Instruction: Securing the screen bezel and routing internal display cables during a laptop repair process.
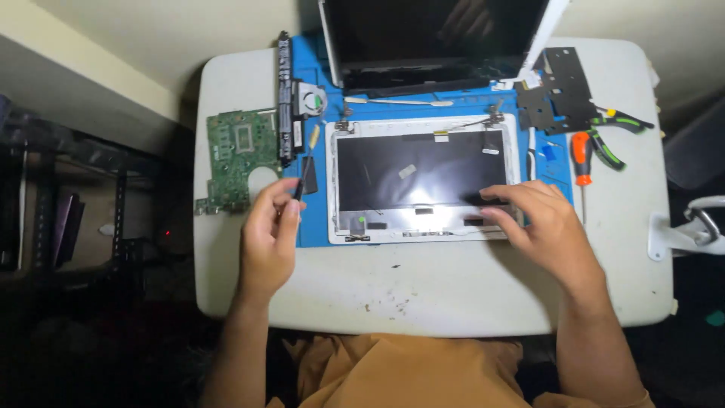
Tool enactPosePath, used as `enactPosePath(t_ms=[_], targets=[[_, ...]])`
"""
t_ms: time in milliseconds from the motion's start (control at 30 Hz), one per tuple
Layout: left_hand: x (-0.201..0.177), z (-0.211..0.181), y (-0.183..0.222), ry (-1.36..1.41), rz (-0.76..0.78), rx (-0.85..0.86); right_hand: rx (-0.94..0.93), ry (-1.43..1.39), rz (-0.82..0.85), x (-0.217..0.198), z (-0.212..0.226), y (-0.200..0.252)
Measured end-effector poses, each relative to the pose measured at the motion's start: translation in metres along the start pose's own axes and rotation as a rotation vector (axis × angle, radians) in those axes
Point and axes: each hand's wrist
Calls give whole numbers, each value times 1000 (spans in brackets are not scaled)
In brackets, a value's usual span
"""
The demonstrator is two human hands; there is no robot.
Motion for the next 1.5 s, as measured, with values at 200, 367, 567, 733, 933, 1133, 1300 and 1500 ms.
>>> enactPosePath(t_ms=[200, 367, 567, 733, 933, 1133, 1300, 1500], targets=[[21, 51, 50, -396, -274, 171, -65, 65, 14, 21, 28, -39], [25, 76, 56, -502, -307, 256, -77, 104, 89, 37, 47, -62], [24, 88, 49, -589, -272, 313, -43, 81, 132, 58, 52, -76], [27, 80, 40, -621, -265, 332, 17, 21, 78, 80, 45, -96], [30, 78, 36, -651, -304, 384, 34, -149, 12, 99, 45, -145], [53, 78, 47, -770, -290, 561, 72, -240, 42, 133, 44, -184], [71, 85, 50, -492, -236, 532, 152, -274, 69, 135, 59, -198], [64, 74, 49, -472, -170, 474, 235, -251, 28, 145, 57, -201]])
Point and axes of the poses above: each hand's wrist, its own y-axis away from the middle knuckle, its own x-axis out of the palm, z = x × y, and after that the axes turned 4 degrees about x, right-handed
